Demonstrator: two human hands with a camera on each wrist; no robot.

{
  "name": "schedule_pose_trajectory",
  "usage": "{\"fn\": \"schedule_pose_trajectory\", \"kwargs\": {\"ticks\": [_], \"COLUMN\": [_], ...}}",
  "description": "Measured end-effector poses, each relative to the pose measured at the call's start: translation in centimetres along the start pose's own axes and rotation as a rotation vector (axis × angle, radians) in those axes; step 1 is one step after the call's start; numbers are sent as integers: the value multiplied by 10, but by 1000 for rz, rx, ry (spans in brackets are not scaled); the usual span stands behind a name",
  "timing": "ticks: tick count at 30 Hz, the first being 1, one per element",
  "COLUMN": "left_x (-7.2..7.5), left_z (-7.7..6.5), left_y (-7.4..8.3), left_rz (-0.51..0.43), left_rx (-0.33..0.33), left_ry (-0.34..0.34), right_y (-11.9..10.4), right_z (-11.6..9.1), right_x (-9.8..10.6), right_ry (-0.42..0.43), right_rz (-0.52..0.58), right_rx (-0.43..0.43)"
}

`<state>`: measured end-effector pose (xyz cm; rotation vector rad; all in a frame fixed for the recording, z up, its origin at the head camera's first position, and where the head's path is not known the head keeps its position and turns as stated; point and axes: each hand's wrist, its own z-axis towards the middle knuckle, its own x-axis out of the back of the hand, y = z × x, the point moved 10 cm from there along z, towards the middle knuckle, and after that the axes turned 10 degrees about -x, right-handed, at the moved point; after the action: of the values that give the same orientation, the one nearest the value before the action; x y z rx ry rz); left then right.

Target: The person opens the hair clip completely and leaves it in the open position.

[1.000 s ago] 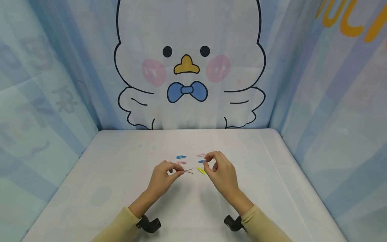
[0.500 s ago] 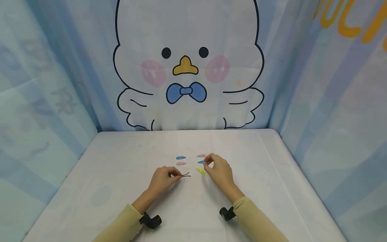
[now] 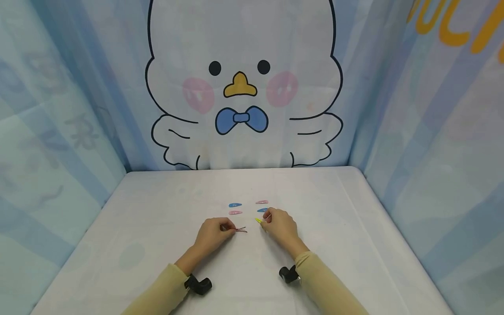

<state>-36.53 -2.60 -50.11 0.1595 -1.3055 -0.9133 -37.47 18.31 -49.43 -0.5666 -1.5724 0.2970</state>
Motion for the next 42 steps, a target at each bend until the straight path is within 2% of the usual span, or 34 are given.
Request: {"fn": "schedule_pose_trajectory", "kwargs": {"ticks": [11,20,33,42], "left_x": [-5,-3,-4,-6], "left_z": [0,0,1,2], "left_y": [0,1,-2,-2], "left_rz": [3,22,-49,-65], "left_rx": [-7,-23,-19,-4], "left_ry": [-43,-64,-91,-130], "right_y": [1,1,11,6], "right_z": [-3,-6,-11,-16], "right_x": [-5,-6,8,17], "right_ry": [-30,-59,-28,-21], "right_rz": [-13,-14,87,95], "right_rx": [17,30,-4,15]}}
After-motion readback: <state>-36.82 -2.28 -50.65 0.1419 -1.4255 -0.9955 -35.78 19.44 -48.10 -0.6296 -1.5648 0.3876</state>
